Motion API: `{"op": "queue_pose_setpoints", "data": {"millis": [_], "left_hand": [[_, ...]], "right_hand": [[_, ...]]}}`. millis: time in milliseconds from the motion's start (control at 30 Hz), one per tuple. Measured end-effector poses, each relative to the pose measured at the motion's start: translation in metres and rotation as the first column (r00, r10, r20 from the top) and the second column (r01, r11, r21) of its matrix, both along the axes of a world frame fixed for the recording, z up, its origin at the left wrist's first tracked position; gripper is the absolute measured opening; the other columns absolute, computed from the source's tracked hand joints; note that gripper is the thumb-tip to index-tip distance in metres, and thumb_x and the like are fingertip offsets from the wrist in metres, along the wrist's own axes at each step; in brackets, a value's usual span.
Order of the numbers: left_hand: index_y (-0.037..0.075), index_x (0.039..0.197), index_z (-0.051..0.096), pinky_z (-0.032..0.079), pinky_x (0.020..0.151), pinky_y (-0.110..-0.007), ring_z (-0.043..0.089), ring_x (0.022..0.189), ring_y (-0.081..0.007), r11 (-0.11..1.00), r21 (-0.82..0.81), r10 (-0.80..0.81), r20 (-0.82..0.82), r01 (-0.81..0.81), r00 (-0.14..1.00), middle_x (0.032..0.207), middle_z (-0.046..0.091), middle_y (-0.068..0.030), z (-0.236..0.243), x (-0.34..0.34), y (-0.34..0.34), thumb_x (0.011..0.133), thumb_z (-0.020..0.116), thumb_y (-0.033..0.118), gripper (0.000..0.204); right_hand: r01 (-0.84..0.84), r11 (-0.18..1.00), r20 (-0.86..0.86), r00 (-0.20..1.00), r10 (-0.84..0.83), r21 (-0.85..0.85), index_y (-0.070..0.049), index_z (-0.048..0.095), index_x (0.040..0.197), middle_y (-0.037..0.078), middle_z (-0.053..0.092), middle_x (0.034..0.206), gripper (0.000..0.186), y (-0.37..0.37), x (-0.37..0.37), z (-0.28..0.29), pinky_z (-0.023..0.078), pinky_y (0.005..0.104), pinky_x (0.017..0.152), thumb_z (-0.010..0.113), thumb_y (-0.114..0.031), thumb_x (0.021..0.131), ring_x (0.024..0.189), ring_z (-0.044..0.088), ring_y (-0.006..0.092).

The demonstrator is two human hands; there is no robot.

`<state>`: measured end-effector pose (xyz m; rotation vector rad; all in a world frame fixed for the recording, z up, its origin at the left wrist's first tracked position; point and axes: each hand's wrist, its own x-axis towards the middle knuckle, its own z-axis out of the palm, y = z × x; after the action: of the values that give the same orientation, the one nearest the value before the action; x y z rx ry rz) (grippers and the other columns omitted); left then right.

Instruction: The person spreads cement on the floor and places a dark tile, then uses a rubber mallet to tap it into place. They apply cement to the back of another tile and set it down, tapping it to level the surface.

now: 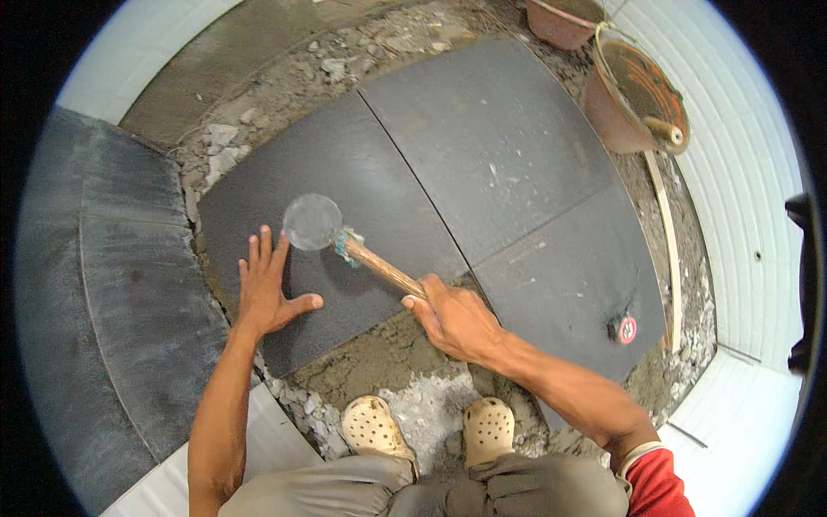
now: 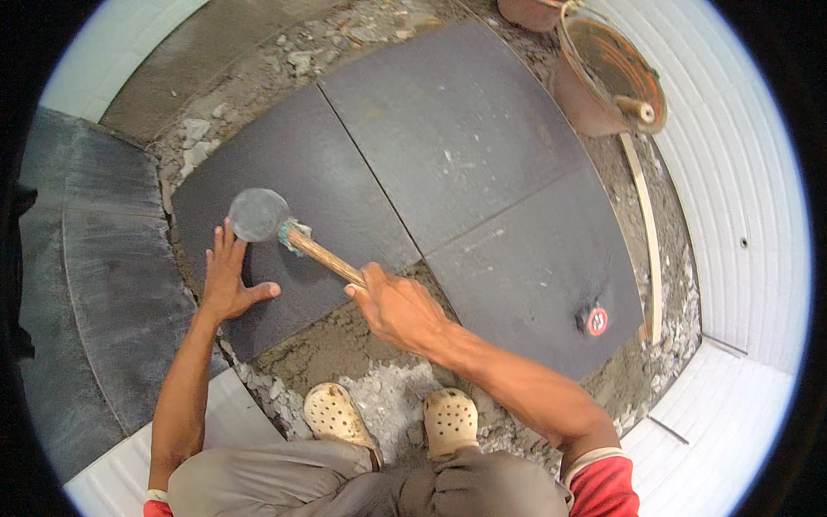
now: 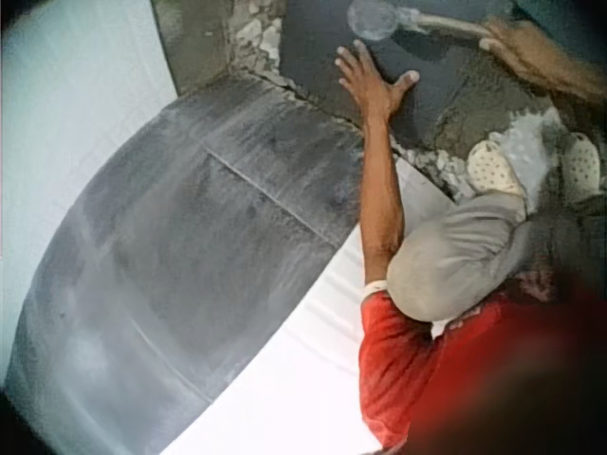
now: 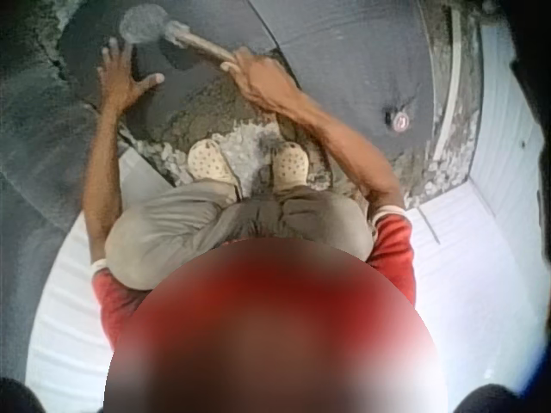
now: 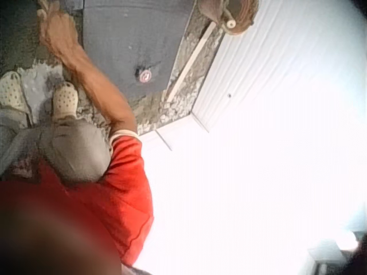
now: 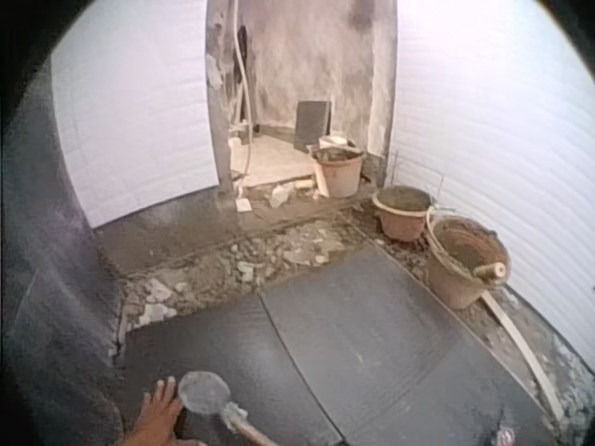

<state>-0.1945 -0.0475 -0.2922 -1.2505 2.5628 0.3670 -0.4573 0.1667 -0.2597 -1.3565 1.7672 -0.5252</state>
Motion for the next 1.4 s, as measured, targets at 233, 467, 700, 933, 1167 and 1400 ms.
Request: {"op": "queue_pose_setpoints", "data": {"millis": [233, 467, 700, 933, 1167, 1400], "left_hand": [[0.017, 0.165, 0.018, 0.012, 0.121, -0.068, 0.004, 0.156, -0.045, 0.999, 0.039, 0.006, -0.007, -0.006, 1.0, 0.171, 0.006, -0.021, 0.004, -0.001, 0.0, 0.053, 0.079, 0.082, 0.143], [0.02, 0.164, 0.021, 0.015, 0.122, -0.066, 0.007, 0.157, -0.0416, 0.999, 0.023, 0.025, -0.02, -0.025, 0.999, 0.171, 0.01, -0.0191, 0.005, -0.003, 0.003, 0.051, 0.084, 0.077, 0.141], [0.021, 0.164, 0.02, 0.016, 0.122, -0.067, 0.006, 0.157, -0.0417, 0.997, 0.059, 0.055, 0.009, -0.056, 0.998, 0.171, 0.008, -0.0194, 0.007, -0.006, 0.0, 0.045, 0.08, 0.085, 0.148], [0.021, 0.165, 0.02, 0.017, 0.122, -0.066, 0.005, 0.157, -0.0404, 0.994, 0.076, 0.072, 0.017, -0.073, 0.997, 0.172, 0.007, -0.0177, 0.008, -0.007, 0.0, 0.048, 0.086, 0.076, 0.145], [0.017, 0.165, 0.019, 0.014, 0.123, -0.062, 0.004, 0.158, -0.0406, 0.994, 0.03, 0.109, -0.066, -0.107, 0.992, 0.172, 0.005, -0.0197, 0.009, -0.005, 0.019, 0.058, 0.088, 0.064, 0.135], [0.012, 0.163, 0.022, 0.012, 0.124, -0.061, 0.005, 0.157, -0.0421, 1.0, 0.008, 0.01, -0.078, -0.01, 0.997, 0.171, 0.007, -0.0218, -0.005, 0.009, 0.044, 0.068, 0.084, 0.063, 0.125]], "right_hand": [[-0.035, 0.913, -0.164, 0.986, -0.035, -0.406, 0.002, 0.046, 0.102, 0.024, 0.059, 0.061, 0.032, -0.082, -0.001, -0.011, 0.047, 0.0535, 0.048, 0.052, -0.029, 0.107, 0.056, 0.062, 0.0479], [-0.023, 0.918, -0.113, 0.993, -0.024, -0.397, 0.003, 0.047, 0.102, 0.024, 0.063, 0.062, 0.034, -0.128, -0.01, -0.003, 0.05, 0.0503, 0.047, 0.046, -0.03, 0.109, 0.055, 0.065, 0.0453], [-0.014, 0.969, -0.145, 0.989, -0.022, -0.248, 0.004, 0.044, 0.104, 0.028, 0.06, 0.062, 0.032, -0.124, -0.014, -0.012, 0.047, 0.0538, 0.048, 0.05, -0.027, 0.107, 0.054, 0.061, 0.0487], [0.018, 0.977, -0.13, 0.99, -0.046, -0.212, 0.004, 0.046, 0.101, 0.026, 0.061, 0.061, 0.033, -0.085, -0.007, -0.024, 0.049, 0.0546, 0.048, 0.048, -0.028, 0.108, 0.055, 0.064, 0.0471], [0.043, 0.999, -0.01, 0.999, -0.043, -0.029, 0.004, 0.046, 0.1, 0.022, 0.059, 0.056, 0.035, 0.021, -0.004, -0.009, 0.047, 0.0529, 0.045, 0.051, -0.03, 0.107, 0.049, 0.061, 0.0439], [0.077, 0.961, 0.018, 0.997, -0.075, -0.264, 0.001, 0.047, 0.103, 0.025, 0.064, 0.078, 0.028, 0.07, 0.006, -0.002, 0.052, 0.0531, 0.057, 0.055, -0.026, 0.105, 0.066, 0.065, 0.0461]]}}
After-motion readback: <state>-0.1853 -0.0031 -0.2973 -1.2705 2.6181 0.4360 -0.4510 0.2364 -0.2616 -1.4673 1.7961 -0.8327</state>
